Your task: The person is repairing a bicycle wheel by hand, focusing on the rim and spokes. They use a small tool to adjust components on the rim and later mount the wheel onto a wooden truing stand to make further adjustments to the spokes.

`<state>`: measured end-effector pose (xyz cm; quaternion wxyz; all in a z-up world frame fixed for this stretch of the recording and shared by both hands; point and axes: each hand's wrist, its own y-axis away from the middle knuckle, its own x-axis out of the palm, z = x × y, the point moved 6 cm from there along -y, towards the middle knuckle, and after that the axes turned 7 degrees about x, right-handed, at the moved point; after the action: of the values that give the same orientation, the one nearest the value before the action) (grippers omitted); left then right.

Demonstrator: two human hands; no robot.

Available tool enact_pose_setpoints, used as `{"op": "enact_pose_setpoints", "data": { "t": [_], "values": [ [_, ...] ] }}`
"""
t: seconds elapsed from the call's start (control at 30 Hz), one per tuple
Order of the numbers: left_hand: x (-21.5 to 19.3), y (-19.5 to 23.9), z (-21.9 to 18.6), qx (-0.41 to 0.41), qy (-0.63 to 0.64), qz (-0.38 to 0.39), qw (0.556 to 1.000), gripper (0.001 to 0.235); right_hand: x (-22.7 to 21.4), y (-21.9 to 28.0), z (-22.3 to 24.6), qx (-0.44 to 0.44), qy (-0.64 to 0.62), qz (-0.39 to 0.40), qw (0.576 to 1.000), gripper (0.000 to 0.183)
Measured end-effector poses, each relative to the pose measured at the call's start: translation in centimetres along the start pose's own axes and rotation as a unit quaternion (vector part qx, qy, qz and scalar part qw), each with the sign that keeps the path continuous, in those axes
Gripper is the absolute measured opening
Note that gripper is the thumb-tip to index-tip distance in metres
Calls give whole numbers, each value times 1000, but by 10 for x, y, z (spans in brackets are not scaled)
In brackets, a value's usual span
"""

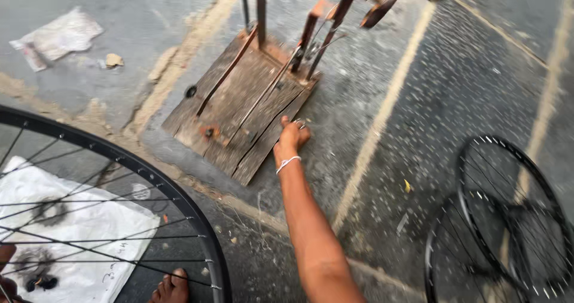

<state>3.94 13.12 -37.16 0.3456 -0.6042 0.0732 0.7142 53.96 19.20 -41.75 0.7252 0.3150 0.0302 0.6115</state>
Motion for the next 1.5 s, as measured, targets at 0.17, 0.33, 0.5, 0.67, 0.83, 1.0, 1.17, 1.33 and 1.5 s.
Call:
{"op": "enact_pose_setpoints", "data": {
  "t": [0.17, 0.33, 0.5, 0.67, 0.83, 1.0, 1.17, 1.33, 1.5],
  "values": [
    [-8, 28, 12, 36, 45, 170, 984, 31, -160, 82, 20, -66, 133, -21, 989, 29],
    [-16, 25, 13, 0, 416, 246, 875, 33, -305, 160, 31, 106, 147, -85, 980, 24],
    [-114, -14, 50, -82, 719, 256, 641, 35, -363, 214, 76, 30, 274, -93, 957, 20],
    [-291, -110, 101, -5, 881, 182, 437, 38, -322, 275, 116, -354, 685, -22, 636, 45],
    [-440, -161, 128, 116, 925, 121, 341, 41, -344, 257, 94, -172, 630, 118, 748, 51],
    [-514, -178, 78, 239, 911, 119, 314, 46, -374, 213, 189, -51, 210, 16, 976, 23],
    [-486, -191, -27, 203, 915, 221, 271, 47, -368, 256, 405, -181, 177, -42, 967, 20],
    [-413, -186, -120, 173, 899, 283, 285, 27, -336, 362, 507, -268, 345, 103, 894, 19],
    [-366, -179, -166, 179, 865, 306, 356, 25, -308, 389, 495, -240, 355, 151, 891, 27]
  ]
}}
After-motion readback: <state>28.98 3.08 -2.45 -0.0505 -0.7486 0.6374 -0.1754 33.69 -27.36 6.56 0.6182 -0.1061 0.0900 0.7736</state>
